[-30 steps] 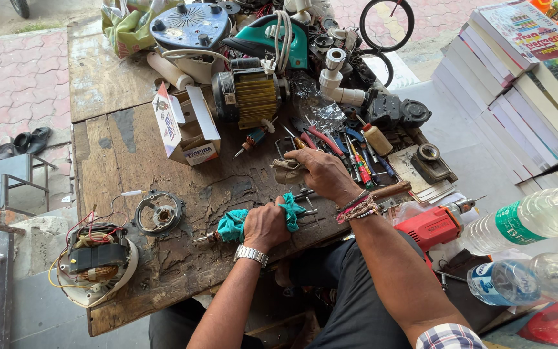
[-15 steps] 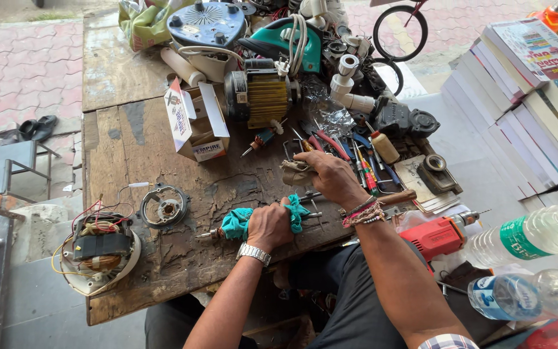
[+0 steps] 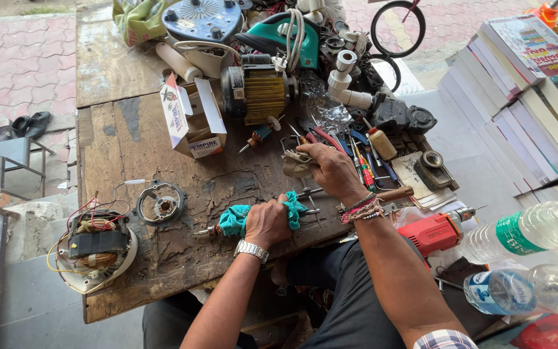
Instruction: The person cleans a small cylindrical electrical component using a green cloth and a rag. They wipe the component repeatedly, rotate it to clean different sides, and occasionally inspect it. The work is performed at a cluttered wooden workbench with various tools and parts visible.
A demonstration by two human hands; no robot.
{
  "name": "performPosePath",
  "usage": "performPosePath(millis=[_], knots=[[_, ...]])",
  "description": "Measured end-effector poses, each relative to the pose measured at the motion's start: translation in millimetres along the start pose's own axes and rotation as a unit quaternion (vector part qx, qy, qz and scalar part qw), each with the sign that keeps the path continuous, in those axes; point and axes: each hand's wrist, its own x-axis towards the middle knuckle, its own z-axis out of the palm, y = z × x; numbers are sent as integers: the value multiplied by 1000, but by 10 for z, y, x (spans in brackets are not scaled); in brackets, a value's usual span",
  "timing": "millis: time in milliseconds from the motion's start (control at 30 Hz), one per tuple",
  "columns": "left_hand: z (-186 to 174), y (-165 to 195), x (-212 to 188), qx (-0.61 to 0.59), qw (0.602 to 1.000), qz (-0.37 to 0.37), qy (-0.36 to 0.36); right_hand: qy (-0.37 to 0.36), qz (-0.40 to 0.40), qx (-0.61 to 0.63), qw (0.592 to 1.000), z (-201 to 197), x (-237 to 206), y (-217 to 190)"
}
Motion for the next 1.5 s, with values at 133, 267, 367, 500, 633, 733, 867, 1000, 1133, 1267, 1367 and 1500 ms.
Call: performPosePath(millis=[133,267,367,500,633,733,867,1000,1133,1267,1367,1500], knots=[[1,-5,8,-9,1000,-7,-12,0,2,9,1000,-8,4,-12],[15,-14,0,-12,1000,8,16,0,-6,-4,1000,-13,0,-8],[21,-16,2,-12,1000,4,7,-2,-3,-5,1000,-10,-4,0],[14,-17,2,-11,1000,6,7,-3,1,-8,1000,-1,-12,3],[12,-11,3,-4,1000,0,-7,-5,6,-2,1000,5,-15,5],[13,-11,8,1,1000,-6,-11,3,-10,-7,1000,9,-8,7],[12,-12,8,-6,1000,-9,-11,-6,0,-5,1000,9,-12,4],[-1,-13,11,5,1000,-5,-10,-3,-6,0,1000,0,-19,-6],[-9,-13,0,7,1000,-10,-16,-11,1,0,1000,-13,-19,-14],[3,-20,-24,-6,1000,5,7,-8,-5,0,1000,-15,-22,-15],[19,-30,-25,-9,1000,8,19,-8,-11,4,1000,-10,-22,-14],[35,-42,-32,-7,1000,8,25,-5,-26,-9,1000,8,-21,-14]])
